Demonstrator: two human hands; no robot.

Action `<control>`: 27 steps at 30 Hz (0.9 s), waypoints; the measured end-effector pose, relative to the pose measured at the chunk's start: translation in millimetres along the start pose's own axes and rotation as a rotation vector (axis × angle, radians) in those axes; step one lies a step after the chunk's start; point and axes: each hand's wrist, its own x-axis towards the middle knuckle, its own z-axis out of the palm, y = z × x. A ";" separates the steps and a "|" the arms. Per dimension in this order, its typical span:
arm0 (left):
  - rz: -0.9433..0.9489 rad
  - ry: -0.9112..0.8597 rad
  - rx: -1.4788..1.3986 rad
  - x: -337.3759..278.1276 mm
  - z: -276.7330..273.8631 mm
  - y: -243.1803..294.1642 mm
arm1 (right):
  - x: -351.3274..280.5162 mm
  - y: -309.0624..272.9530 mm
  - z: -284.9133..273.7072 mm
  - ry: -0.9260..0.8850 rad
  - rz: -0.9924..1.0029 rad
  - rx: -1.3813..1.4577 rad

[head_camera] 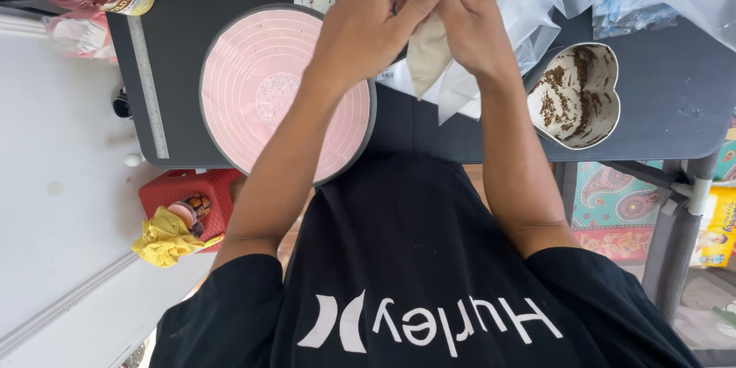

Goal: The person is removing several small chocolate cake layers from their metal baking tins and placing them onto a work surface.

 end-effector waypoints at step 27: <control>-0.154 0.085 -0.471 -43.2 10.6 -106.4 | -114.9 110.8 -11.5 0.191 0.382 -1.007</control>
